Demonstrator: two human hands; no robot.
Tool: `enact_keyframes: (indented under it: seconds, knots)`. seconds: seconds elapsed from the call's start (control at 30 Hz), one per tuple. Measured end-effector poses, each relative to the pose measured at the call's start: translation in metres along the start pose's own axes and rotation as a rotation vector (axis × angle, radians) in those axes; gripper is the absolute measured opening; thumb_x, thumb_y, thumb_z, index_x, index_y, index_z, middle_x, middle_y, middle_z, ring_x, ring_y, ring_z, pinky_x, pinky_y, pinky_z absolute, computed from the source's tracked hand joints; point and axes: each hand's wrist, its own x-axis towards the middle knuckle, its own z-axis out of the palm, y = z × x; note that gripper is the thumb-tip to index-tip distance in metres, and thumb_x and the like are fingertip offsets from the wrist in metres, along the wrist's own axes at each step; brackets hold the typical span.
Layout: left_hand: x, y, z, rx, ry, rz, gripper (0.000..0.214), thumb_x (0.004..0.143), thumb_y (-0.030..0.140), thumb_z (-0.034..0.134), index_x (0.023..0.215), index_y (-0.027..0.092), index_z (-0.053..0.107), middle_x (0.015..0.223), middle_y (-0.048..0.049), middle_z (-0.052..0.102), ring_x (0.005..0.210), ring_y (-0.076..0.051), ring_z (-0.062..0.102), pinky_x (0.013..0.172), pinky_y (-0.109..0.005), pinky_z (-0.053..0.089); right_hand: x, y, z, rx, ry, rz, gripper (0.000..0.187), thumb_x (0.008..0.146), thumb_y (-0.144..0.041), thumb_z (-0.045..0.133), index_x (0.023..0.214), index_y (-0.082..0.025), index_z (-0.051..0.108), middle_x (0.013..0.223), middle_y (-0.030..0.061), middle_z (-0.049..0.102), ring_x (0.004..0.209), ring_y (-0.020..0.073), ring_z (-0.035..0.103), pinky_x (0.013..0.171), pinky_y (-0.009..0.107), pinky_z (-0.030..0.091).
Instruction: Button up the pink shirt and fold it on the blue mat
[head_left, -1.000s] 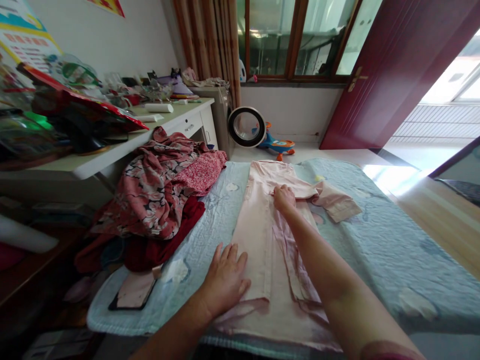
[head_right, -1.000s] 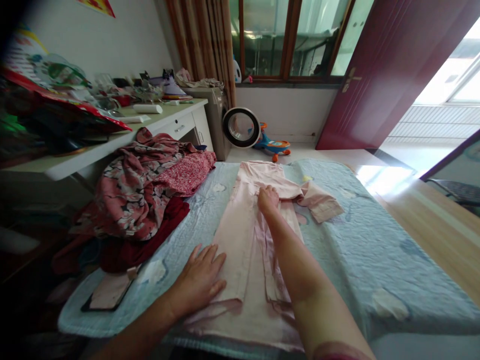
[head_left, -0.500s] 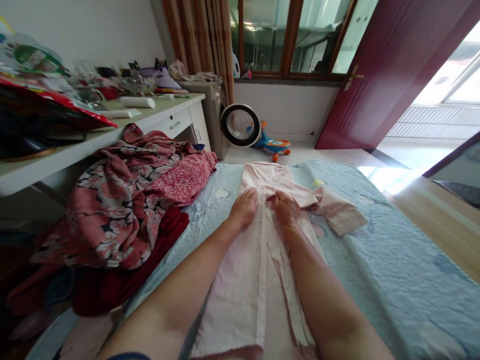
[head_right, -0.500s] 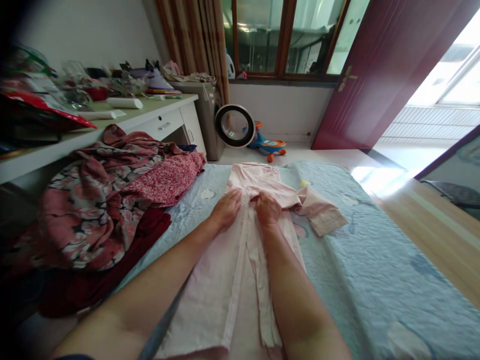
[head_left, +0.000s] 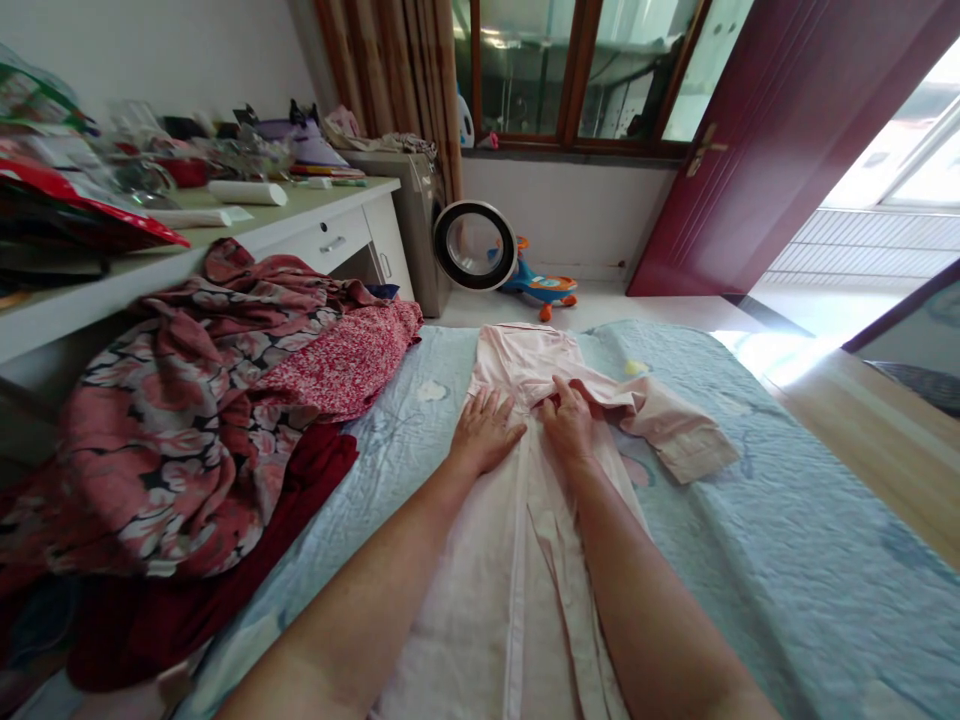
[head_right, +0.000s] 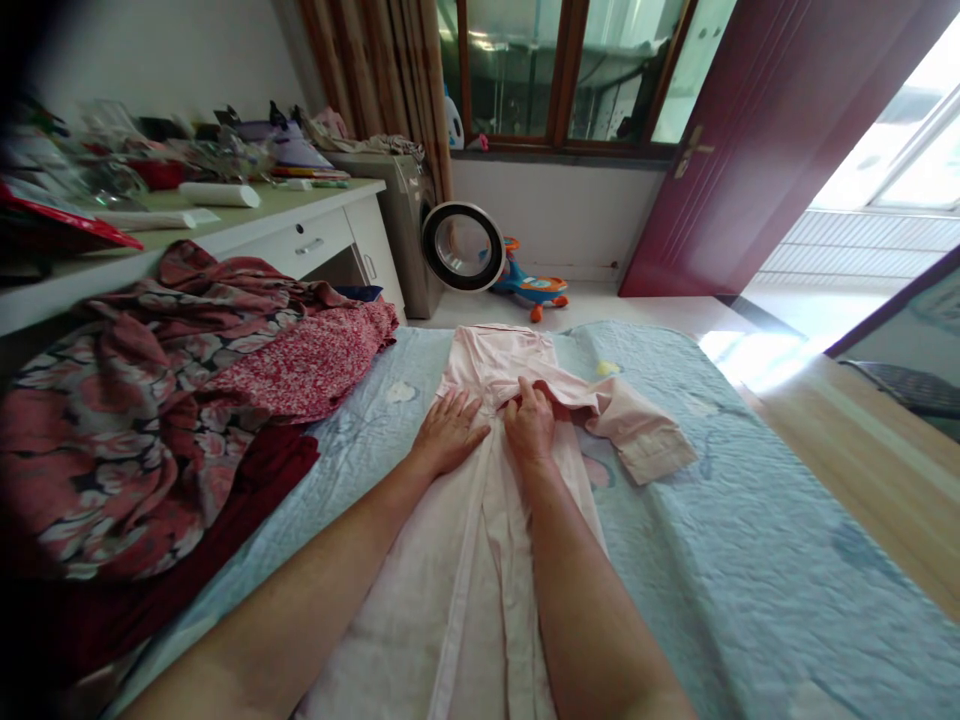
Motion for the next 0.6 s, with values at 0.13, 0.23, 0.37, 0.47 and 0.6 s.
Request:
enact_keyframes:
  seconds: [0.13,0.23,0.37,0.47,0.6]
  knots:
    - [0.002,0.001,-0.002,0.025,0.017,0.013,0.065,0.093,0.063,0.036,0.145,0.025,0.042,0.154,-0.0106,0.039,0.145,-0.032,0.026,0.116,-0.051,0.024,-0.001,-0.001,0.001,-0.002,-0.083,0.013,0.038,0.089,-0.031,0.049,0.119,-0.018,0.069,0.102,0.0097,0.072,0.097,0.0215,0.064,0.088,0.029,0.046]
    - [0.015,-0.003,-0.009,0.057,0.038,0.006,0.053,0.096,0.055,0.035,0.137,0.025,0.050,0.145,-0.0102,0.050,0.136,-0.029,0.040,0.110,-0.047,0.033,-0.001,0.000,0.003,0.015,-0.102,0.018,0.035,0.090,-0.036,0.049,0.105,-0.017,0.074,0.099,0.0100,0.074,0.095,0.0209,0.065,0.086,0.029,0.046]
    - [0.046,-0.017,-0.015,0.092,0.043,0.002,0.045,0.098,0.044,0.038,0.135,0.021,0.051,0.145,-0.0109,0.049,0.136,-0.025,0.040,0.112,-0.044,0.029,-0.001,0.002,0.006,0.051,-0.081,0.009,0.038,0.090,-0.041,0.049,0.103,-0.016,0.074,0.095,0.0103,0.074,0.092,0.0214,0.066,0.084,0.029,0.047]
    - [0.068,-0.029,-0.015,0.096,-0.006,-0.019,0.046,0.097,0.044,0.041,0.137,0.022,0.049,0.149,-0.0102,0.046,0.140,-0.024,0.036,0.115,-0.045,0.026,-0.001,0.003,0.007,0.066,-0.070,0.011,0.038,0.091,-0.041,0.047,0.101,-0.017,0.074,0.094,0.0101,0.074,0.090,0.0219,0.066,0.083,0.030,0.047]
    - [0.089,-0.036,-0.014,0.104,-0.006,-0.098,0.044,0.097,0.046,0.038,0.131,0.021,0.054,0.144,-0.0117,0.051,0.134,-0.026,0.042,0.109,-0.048,0.032,-0.001,0.003,0.007,0.102,-0.059,0.042,0.037,0.091,-0.040,0.046,0.103,-0.017,0.073,0.096,0.0109,0.074,0.092,0.0226,0.066,0.083,0.030,0.047]
